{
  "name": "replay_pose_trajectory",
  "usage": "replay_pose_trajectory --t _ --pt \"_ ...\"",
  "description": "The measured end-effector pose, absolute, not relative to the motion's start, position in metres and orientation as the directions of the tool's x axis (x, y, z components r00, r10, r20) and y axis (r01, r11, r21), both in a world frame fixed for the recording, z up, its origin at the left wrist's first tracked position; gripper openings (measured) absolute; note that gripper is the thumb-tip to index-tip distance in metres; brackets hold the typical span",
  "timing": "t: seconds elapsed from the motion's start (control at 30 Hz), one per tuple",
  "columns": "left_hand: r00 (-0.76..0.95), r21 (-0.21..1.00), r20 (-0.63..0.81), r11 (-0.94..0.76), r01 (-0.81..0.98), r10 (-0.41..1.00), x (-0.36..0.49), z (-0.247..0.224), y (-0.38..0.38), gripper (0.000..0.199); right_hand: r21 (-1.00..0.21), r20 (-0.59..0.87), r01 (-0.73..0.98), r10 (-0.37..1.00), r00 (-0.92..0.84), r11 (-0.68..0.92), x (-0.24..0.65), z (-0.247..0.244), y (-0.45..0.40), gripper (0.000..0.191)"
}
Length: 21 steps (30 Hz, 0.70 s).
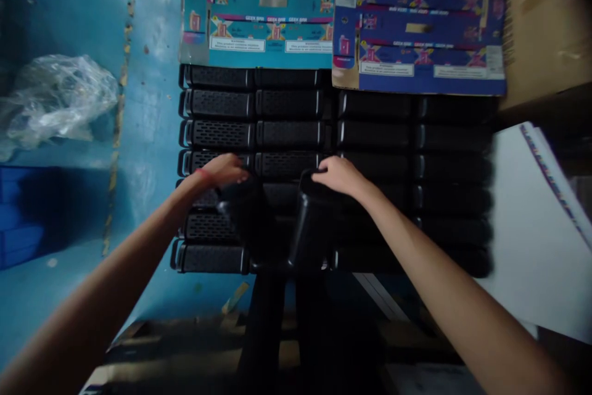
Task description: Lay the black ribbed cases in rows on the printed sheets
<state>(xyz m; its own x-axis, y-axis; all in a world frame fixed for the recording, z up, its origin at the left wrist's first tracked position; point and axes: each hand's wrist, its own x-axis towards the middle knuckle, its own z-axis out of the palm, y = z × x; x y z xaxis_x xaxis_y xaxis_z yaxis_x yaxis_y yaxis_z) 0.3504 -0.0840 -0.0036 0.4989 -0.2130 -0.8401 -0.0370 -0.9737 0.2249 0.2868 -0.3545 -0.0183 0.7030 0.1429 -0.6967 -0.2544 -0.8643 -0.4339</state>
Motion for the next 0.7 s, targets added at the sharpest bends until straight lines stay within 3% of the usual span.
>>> replay_pose_trajectory --t 0.13,0.27,0.4,0.5,0.6,0.7 --pt "0.373 0.308 -0.89 -0.949 0.065 -0.263 0.293 0.058 -0.053 0.027 -0.532 -0.741 -0.354 0.22 0.634 -0.769 0.231 0.026 -0.356 0.015" --pt "0.237 0.415 -0.888 -0.909 0.044 -0.394 0.234 0.098 -0.064 0.04 -0.615 -0.74 -0.414 0.31 0.596 -0.672 0.187 0.063 -0.338 0.016" --pt "0.231 0.274 -0.925 -0.952 -0.139 -0.3 0.186 0.116 -0.093 0.033 -0.607 -0.755 -0.391 0.349 0.554 -0.692 0.155 0.09 -0.305 0.021" --pt "0.217 0.264 -0.936 -0.96 -0.093 -0.278 0.158 0.125 -0.101 0.03 -0.59 -0.769 -0.367 0.362 0.527 -0.719 0.129 0.103 -0.286 0.019" --pt "0.246 0.314 -0.923 -0.949 0.041 -0.295 0.144 0.136 -0.097 0.05 -0.573 -0.783 -0.37 0.355 0.51 -0.732 0.107 0.11 -0.281 0.015" --pt "0.215 0.422 -0.893 -0.902 0.092 -0.396 0.152 0.147 -0.096 0.067 -0.587 -0.774 -0.379 0.36 0.521 -0.715 0.095 0.111 -0.283 0.015"
